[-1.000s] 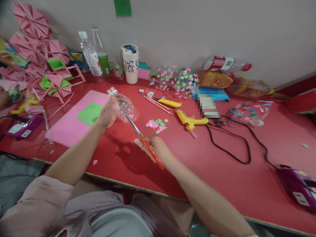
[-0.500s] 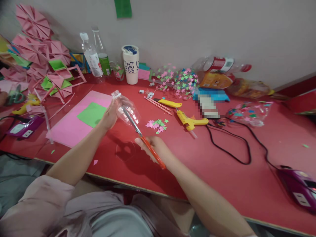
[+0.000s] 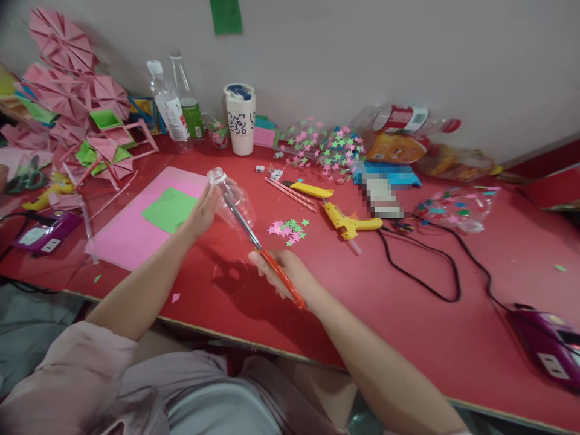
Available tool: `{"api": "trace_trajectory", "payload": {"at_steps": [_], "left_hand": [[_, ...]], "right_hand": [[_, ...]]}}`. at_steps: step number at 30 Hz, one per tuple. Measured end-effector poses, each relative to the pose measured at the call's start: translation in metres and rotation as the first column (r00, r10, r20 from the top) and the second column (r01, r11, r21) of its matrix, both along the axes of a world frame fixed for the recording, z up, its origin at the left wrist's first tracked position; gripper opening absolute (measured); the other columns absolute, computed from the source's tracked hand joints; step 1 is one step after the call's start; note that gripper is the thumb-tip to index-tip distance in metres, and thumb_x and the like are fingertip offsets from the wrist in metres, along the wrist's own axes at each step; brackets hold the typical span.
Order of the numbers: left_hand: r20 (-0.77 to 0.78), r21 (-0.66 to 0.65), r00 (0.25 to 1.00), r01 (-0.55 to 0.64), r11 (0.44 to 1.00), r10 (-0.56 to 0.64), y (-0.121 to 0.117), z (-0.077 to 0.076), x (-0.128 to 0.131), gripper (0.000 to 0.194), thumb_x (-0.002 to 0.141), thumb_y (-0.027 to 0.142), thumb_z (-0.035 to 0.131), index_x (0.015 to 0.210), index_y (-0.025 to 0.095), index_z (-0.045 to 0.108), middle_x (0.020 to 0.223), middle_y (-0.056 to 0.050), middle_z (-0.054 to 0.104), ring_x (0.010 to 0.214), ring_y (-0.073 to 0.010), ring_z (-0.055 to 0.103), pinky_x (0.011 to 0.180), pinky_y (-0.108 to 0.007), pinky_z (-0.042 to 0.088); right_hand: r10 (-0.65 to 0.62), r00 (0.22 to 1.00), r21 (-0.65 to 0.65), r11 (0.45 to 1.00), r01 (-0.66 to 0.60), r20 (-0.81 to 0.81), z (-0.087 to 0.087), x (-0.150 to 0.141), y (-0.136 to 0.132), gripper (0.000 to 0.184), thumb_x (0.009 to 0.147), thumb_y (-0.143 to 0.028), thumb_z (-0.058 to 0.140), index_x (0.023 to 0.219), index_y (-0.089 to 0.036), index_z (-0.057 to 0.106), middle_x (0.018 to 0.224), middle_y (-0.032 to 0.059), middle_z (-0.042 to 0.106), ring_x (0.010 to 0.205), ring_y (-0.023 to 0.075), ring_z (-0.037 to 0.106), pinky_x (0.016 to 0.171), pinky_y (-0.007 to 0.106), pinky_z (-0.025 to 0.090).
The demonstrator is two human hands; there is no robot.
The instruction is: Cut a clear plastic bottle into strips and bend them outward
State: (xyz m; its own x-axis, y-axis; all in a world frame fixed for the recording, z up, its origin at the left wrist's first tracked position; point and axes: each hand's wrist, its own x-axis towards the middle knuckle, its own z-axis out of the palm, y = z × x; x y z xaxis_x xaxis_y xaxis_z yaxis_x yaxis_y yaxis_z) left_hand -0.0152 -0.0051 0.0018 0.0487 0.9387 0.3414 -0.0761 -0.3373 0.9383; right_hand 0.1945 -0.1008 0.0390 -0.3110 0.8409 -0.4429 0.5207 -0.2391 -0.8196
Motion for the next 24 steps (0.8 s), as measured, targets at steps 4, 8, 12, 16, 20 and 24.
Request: {"api": "trace_trajectory", "payload": {"at_steps": [4,8,12,16,20,24], "left_hand": [[0.068,-0.026,0.997,0.024,0.999,-0.023,-0.004,0.0,0.002,0.051,0.085,0.068,0.051,0.104,0.023,0.063,0.104,-0.008,0.069,0.109,-0.0274,0.065,0.107,-0.047,0.043],[0.082,-0.024,0.997,0.002,1.0,0.0,-0.006,0.0,0.003,0.048,0.085,0.066,0.054,0.107,0.024,0.064,0.107,-0.007,0.069,0.117,-0.0283,0.062,0.112,-0.046,0.039],[0.056,-0.016,0.998,-0.007,1.0,0.008,-0.004,-0.002,0.003,0.052,0.084,0.07,0.052,0.106,0.024,0.062,0.108,-0.007,0.069,0.119,-0.0294,0.062,0.114,-0.049,0.037],[0.038,0.016,0.999,0.0,1.0,-0.001,-0.001,-0.004,0.002,0.051,0.085,0.07,0.051,0.106,0.024,0.062,0.108,-0.007,0.069,0.116,-0.0281,0.063,0.114,-0.05,0.039],[0.029,0.015,0.999,0.014,1.0,-0.015,-0.004,-0.001,0.004,0.05,0.087,0.069,0.048,0.103,0.023,0.062,0.104,-0.007,0.07,0.108,-0.0259,0.066,0.107,-0.047,0.045],[-0.023,0.029,0.999,0.025,0.999,-0.024,-0.009,0.002,0.006,0.046,0.089,0.065,0.046,0.099,0.024,0.062,0.101,-0.006,0.071,0.102,-0.0227,0.066,0.105,-0.044,0.047]], "right_hand": [[0.006,1.0,0.012,1.0,-0.006,-0.009,-0.004,0.001,0.001,0.061,0.075,-0.081,0.05,0.063,-0.021,0.049,0.037,-0.009,0.037,0.027,0.0072,0.038,0.033,0.021,0.035],[-0.028,1.0,-0.013,1.0,0.028,-0.003,0.0,-0.002,-0.002,0.057,0.077,-0.076,0.053,0.062,-0.022,0.047,0.038,-0.0097,0.036,0.026,0.0066,0.036,0.031,0.021,0.032],[-0.07,0.998,-0.025,0.997,0.069,-0.004,0.007,-0.006,-0.006,0.053,0.078,-0.071,0.057,0.061,-0.022,0.046,0.039,-0.011,0.034,0.026,0.0055,0.034,0.03,0.02,0.031],[-0.095,0.995,-0.033,0.995,0.094,-0.02,0.009,-0.007,-0.006,0.052,0.077,-0.069,0.06,0.061,-0.022,0.045,0.038,-0.0116,0.033,0.026,0.005,0.033,0.029,0.019,0.031],[-0.064,0.998,-0.024,0.998,0.064,-0.02,0.004,-0.004,-0.001,0.055,0.073,-0.074,0.059,0.061,-0.022,0.047,0.035,-0.0113,0.034,0.025,0.006,0.034,0.029,0.019,0.032],[-0.04,0.998,-0.003,0.999,0.04,-0.038,-0.002,-0.003,0.002,0.057,0.074,-0.077,0.056,0.063,-0.022,0.048,0.035,-0.0114,0.034,0.025,0.0062,0.035,0.03,0.02,0.034]]}}
